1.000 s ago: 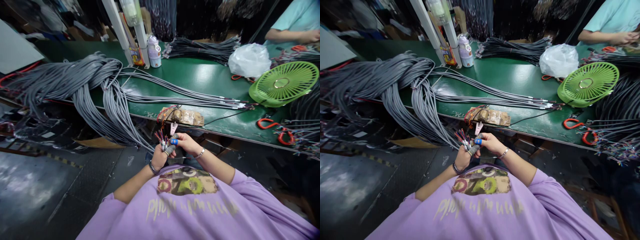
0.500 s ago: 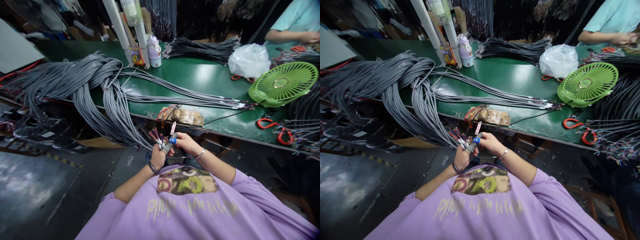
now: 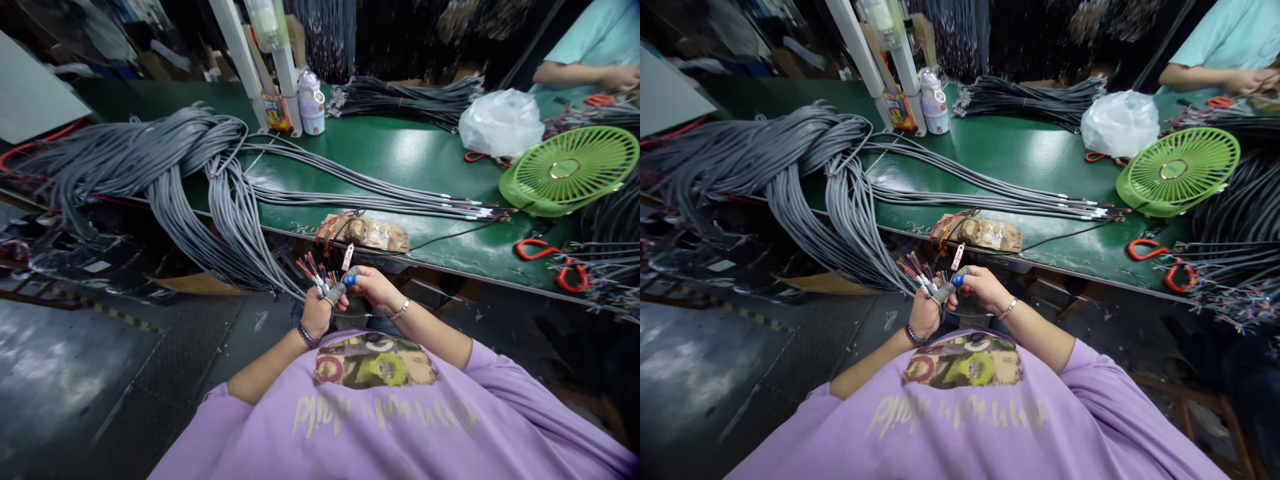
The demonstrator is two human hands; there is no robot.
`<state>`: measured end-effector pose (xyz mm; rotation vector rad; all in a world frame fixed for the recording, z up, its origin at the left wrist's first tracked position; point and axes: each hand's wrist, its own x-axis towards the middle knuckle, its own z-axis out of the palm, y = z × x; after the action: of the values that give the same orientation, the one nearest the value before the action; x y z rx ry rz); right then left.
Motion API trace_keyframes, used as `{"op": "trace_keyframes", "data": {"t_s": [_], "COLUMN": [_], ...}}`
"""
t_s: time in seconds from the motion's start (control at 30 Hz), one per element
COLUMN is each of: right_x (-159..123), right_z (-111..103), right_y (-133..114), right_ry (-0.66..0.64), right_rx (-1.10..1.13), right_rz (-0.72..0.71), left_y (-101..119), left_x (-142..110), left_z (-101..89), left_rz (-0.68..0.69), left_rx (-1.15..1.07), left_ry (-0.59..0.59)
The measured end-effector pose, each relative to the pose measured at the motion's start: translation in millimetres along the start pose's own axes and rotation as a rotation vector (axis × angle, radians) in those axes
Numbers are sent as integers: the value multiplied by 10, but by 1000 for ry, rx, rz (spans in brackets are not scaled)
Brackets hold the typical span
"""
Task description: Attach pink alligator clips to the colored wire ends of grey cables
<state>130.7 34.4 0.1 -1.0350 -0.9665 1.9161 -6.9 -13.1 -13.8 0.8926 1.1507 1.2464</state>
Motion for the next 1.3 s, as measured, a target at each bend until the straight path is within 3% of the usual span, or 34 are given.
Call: {"op": "trace_keyframes", "data": {"t_s": [0.23, 0.3, 0.4, 0.5, 0.63, 0.7, 0.87, 0.97, 1.13, 1.3], "right_x": [135, 174, 207, 227, 254, 275, 363, 419, 439, 351], "right_z": [-49, -82, -85, -43, -6, -4, 1, 13, 35, 28], "right_y": [-11, -66, -148, -167, -93, -54, -19, -5, 29, -10], "right_ry": [177, 121, -62, -123, 133, 193, 41, 43, 83, 33], "right_rx": [216, 281, 295, 215, -32, -102, 163, 304, 368, 388], "right_rz": [64, 140, 209, 104, -201, -261, -72, -38, -32, 38], "left_y": [72, 104, 138, 163, 189, 189, 147, 114, 92, 123], "left_x": [-65, -69, -53, -23, 21, 42, 77, 85, 81, 49], "left_z": [-5, 8, 38, 68, 98, 112, 137, 140, 135, 114], "left_rz": [25, 29, 37, 32, 23, 10, -24, -39, -46, -16], "left_rx": [-22, -41, -72, -69, -67, -76, -93, -87, -66, -68], "left_ry": [-13, 10, 23, 31, 46, 34, 25, 38, 31, 34]}}
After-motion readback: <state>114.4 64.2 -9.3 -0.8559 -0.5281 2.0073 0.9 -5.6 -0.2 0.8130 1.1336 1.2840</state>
